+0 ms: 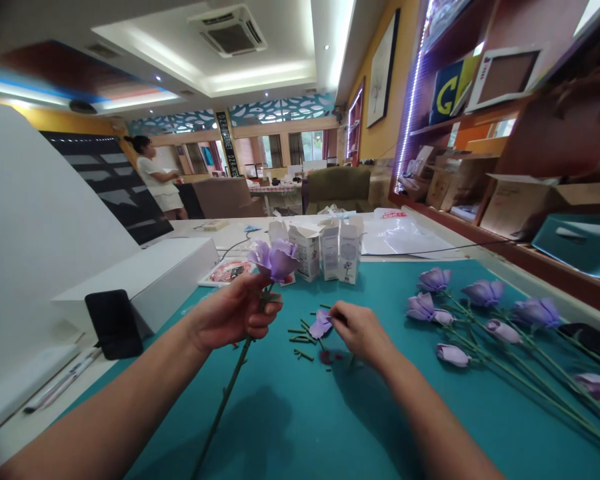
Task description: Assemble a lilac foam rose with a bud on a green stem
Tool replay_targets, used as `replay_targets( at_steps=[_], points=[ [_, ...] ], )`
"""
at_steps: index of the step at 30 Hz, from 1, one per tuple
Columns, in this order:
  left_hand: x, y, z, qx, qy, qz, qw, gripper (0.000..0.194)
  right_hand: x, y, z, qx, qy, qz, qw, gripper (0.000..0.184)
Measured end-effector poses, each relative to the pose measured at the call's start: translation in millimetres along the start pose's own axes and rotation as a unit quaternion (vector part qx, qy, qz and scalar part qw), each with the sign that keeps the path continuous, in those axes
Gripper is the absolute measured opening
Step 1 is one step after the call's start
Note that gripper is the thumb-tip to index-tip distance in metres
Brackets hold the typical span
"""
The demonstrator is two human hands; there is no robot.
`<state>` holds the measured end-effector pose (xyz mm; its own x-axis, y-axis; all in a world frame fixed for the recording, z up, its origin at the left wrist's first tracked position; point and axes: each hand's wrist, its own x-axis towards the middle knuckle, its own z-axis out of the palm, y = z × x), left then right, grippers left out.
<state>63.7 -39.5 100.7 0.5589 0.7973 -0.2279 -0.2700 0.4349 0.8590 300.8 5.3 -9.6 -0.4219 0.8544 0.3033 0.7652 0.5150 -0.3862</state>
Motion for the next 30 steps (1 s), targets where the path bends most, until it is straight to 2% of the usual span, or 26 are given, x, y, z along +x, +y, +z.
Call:
replay_targets(
  at_steps=[3,7,9,12,14,21,30],
  points=[
    [1,0,0.0,0.002,-0.015,0.002,1.0,0.024,5,-17,-29,0.175,0.101,0.004,0.979,0.022],
    [3,-1,-0.1,-0.007,-0.03,0.003,1.0,0.023,11,-44,-63,0.382,0.186,-0.043,0.904,0.02],
    [4,-1,0.0,-0.011,-0.029,0.003,1.0,0.022,11,-56,-72,0.415,0.231,-0.061,0.878,0.014],
    [5,0,0.6,-0.011,-0.019,0.007,1.0,0.021,8,-69,-75,0.417,0.287,-0.079,0.859,0.007],
    [6,-1,1.1,-0.011,-0.013,0.01,1.0,0.022,5,-72,-72,0.426,0.293,-0.083,0.852,0.005],
    [10,-2,2.2,-0.006,-0.019,-0.001,1.0,0.031,2,-74,-67,0.459,0.245,-0.098,0.849,0.006],
    [11,-3,2.3,-0.011,-0.023,-0.009,1.0,0.036,6,-73,-57,0.462,0.243,-0.104,0.846,0.006]
  ],
)
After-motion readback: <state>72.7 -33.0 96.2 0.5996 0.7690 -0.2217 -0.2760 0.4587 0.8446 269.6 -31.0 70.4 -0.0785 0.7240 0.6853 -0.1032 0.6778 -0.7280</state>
